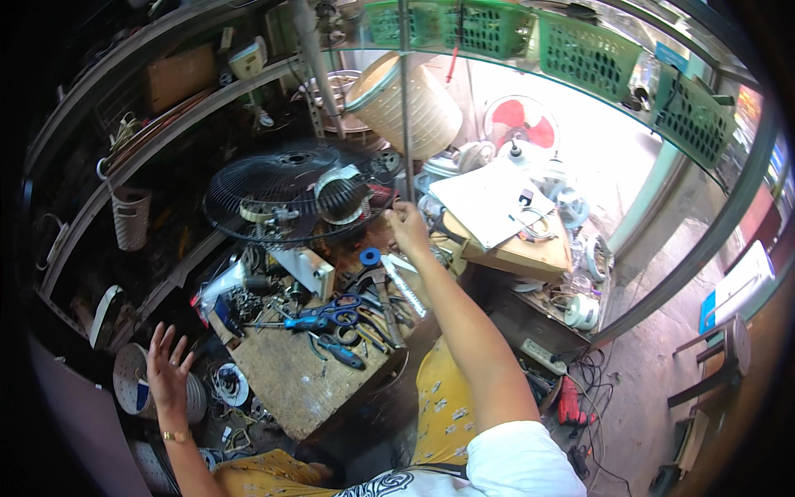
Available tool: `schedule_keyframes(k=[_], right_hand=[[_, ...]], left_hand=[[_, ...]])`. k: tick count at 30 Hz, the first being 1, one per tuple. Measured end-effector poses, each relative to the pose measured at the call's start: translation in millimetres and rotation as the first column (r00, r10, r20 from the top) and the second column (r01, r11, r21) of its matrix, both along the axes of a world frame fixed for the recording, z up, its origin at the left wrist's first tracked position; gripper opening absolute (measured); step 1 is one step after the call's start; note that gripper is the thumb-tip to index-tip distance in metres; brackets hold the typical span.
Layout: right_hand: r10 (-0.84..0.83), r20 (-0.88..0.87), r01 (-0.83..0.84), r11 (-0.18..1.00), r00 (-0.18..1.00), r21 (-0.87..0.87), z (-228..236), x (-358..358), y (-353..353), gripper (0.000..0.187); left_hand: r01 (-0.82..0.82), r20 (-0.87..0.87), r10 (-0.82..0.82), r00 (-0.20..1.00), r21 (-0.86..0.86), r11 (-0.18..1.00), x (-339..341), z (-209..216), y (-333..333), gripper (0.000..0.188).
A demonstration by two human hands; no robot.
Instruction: The person handles a plastic-wrapped fan blade, removes it from packaging, and places it onto a fan motor assembly. They then attach the fan cage and handle the power cord, positioning the assembled fan on a cluttered workbench.
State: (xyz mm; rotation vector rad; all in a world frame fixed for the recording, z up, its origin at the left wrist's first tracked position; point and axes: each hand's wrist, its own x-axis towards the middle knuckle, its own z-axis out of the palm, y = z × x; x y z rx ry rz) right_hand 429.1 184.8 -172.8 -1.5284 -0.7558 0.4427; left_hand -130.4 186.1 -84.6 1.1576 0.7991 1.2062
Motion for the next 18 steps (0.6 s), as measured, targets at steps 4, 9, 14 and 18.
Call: schedule_keyframes(k=[4, 9, 14, 18], right_hand=[[-0.466, 0.342, 0.471, 0.879, 0.816, 0.076, 7.7, 135.2, -77.3, 0.028], [-0.485, 0.469, 0.451, 0.872, 0.738, 0.193, 34.2, 131.5, -121.9, 0.017], [0.056, 0.351, -0.028, 0.996, 0.935, -0.083, 7.5, 39.3, -77.5, 0.021], [0.254, 0.463, -0.145, 0.955, 0.849, -0.259, -26.1, 22.6, -42.0, 0.022]], left_hand=[[-0.019, -0.082, 0.022, 0.996, 0.035, 0.999, -7.7, -5.8, -25.6, 0.058], [-0.2, -0.167, 0.191, 0.967, -0.042, 0.979, -18.0, -21.8, -43.0, 0.058], [-0.13, -0.146, 0.114, 0.983, -0.107, 0.986, 28.1, -16.7, -34.0, 0.055], [0.037, -0.127, -0.052, 0.991, -0.114, 0.993, 70.7, -15.6, -41.1, 0.052]])
